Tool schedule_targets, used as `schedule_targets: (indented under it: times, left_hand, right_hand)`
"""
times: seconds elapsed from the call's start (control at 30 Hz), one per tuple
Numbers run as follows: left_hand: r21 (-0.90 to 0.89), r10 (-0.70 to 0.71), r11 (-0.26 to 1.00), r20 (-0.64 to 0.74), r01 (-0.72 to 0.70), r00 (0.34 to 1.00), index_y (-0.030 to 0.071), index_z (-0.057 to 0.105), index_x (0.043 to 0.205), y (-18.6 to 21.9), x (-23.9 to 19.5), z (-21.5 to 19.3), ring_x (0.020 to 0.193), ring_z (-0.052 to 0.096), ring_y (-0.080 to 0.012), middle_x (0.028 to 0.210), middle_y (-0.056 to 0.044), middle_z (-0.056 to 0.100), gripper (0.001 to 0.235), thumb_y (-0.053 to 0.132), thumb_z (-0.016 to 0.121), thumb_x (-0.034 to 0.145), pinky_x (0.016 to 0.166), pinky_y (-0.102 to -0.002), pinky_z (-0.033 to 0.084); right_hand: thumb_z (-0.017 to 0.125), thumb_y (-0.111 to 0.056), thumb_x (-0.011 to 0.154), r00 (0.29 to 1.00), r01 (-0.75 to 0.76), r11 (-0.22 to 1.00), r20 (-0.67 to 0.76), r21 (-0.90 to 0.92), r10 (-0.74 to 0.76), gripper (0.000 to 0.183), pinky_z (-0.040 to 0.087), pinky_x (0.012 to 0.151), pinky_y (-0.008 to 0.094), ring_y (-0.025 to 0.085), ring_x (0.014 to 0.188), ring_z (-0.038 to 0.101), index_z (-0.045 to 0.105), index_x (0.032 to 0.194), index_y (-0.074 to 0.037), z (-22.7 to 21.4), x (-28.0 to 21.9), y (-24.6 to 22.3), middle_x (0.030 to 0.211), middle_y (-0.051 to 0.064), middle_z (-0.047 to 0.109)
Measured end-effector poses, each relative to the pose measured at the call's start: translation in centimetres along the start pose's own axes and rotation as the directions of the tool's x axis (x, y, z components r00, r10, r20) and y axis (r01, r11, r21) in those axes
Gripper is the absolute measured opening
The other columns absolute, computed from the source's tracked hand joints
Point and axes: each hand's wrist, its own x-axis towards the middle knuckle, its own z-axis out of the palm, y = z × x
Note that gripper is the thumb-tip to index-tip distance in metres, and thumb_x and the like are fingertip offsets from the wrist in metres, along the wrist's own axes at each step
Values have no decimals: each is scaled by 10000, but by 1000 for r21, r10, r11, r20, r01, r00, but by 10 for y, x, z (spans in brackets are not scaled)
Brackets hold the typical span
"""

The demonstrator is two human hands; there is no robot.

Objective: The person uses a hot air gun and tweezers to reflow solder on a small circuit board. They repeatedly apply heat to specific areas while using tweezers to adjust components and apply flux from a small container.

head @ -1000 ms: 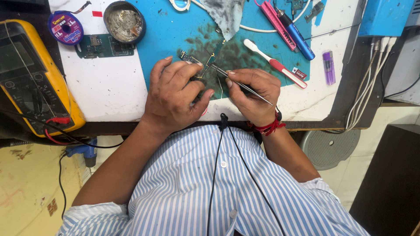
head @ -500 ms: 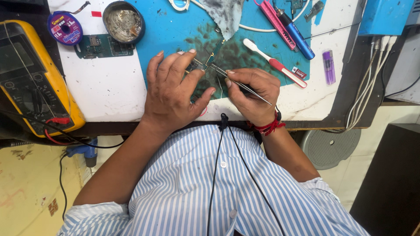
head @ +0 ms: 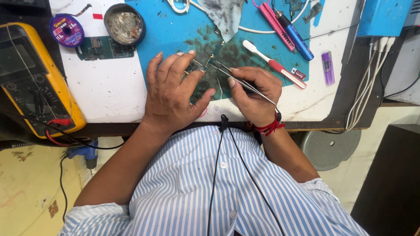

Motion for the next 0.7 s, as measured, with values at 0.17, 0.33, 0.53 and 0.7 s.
schedule_targets:
  times: [0.17, 0.33, 0.53, 0.7]
  left_hand:
    - [-4, 0, 1000, -10, 0, 1000, 60, 723, 1184, 0, 0, 0, 1399, 443, -294, 1473, -149, 512, 420, 430, 776, 991, 1249, -546, 226]
    - [-4, -2, 1000, -12, 2, 1000, 61, 722, 1187, 1, 0, 1, 1400, 443, -294, 1473, -145, 511, 424, 433, 777, 992, 1249, -548, 227]
    - [23, 3, 1000, 5, -3, 1000, 55, 724, 1227, -1, 0, 3, 1423, 415, -310, 1500, -161, 479, 539, 550, 739, 1014, 1255, -563, 209]
    - [82, 41, 996, 21, -42, 999, 44, 725, 1271, -4, 0, 9, 1480, 314, -340, 1561, -195, 382, 731, 729, 644, 1029, 1264, -589, 164]
  right_hand:
    - [775, 57, 884, 1000, 0, 1000, 30, 2, 0, 176, 591, 787, 271, 182, 907, 750, 737, 1054, 27, -1, -1, 0, 1031, 149, 762]
    - [781, 55, 884, 999, 10, 1000, 38, -11, -10, 170, 587, 787, 275, 180, 899, 750, 739, 1046, 27, 0, 1, 0, 1024, 144, 764]
    - [774, 57, 874, 999, 22, 1000, 44, 2, -22, 171, 578, 759, 268, 176, 878, 746, 744, 1040, 30, 1, 2, 0, 1015, 146, 763]
    - [770, 60, 880, 997, 44, 999, 62, 0, -44, 166, 587, 769, 273, 182, 896, 752, 740, 1041, 31, 0, 3, -1, 1027, 149, 762]
